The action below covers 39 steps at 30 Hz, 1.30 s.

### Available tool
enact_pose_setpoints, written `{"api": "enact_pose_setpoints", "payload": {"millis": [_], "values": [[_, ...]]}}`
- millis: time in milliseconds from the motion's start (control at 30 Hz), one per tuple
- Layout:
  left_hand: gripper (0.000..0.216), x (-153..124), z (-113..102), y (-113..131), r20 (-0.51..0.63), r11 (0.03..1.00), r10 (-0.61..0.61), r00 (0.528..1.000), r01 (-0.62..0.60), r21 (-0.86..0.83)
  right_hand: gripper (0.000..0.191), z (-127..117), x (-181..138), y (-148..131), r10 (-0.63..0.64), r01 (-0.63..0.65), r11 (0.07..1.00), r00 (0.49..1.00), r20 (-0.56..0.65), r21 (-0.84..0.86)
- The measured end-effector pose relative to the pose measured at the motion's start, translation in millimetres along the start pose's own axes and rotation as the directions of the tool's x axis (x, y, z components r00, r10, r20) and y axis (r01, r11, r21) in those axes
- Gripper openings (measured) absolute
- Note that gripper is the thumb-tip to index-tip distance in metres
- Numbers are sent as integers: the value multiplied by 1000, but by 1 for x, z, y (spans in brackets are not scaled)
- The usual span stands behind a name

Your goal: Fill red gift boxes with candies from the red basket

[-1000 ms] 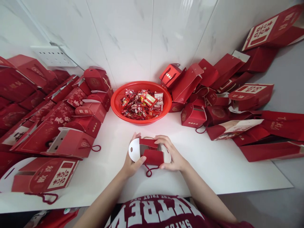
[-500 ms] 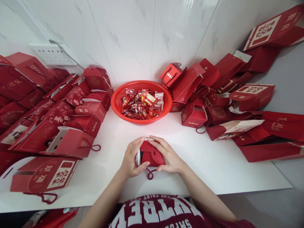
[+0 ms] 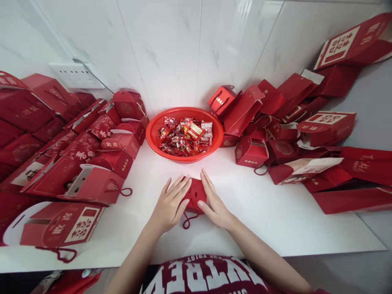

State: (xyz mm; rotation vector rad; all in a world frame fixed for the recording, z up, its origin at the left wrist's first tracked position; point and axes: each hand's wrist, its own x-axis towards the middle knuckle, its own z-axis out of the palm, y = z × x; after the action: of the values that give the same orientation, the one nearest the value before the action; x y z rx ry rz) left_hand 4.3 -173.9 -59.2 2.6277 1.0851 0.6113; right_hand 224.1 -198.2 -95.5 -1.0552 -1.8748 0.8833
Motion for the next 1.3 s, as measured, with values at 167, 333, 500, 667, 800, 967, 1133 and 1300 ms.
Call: {"api": "enact_pose_setpoints", "payload": {"millis": [167,333,500,667,800,967,1133,1300], "values": [[55,-6,-20,16,22,946,-214,977,202,255,69,12,-2,-7,-110,112,994,987,117,-11],[74,-12,-13,26,-23,877,-277,961,263,401,54,21,-5,-6,-203,203,979,976,82,4],[73,-21,-11,26,-20,867,-321,947,302,396,42,16,-6,1,-173,173,985,985,-26,10],[72,-36,-18,24,-67,818,-445,893,435,376,35,10,-7,2,-204,202,978,978,-31,-58],[70,-36,-38,4,-32,817,-518,855,506,278,32,9,-7,3,-201,196,976,979,-40,-93],[77,-5,-108,-36,-204,719,-622,756,654,234,29,6,-7,6,-188,182,977,981,-48,-107],[84,69,-189,-93,-496,597,-660,564,795,110,28,4,-6,8,-167,162,980,985,-41,-115],[88,147,-215,-168,-507,494,-732,455,867,66,29,3,-3,10,-155,145,979,986,-64,-142]]}}
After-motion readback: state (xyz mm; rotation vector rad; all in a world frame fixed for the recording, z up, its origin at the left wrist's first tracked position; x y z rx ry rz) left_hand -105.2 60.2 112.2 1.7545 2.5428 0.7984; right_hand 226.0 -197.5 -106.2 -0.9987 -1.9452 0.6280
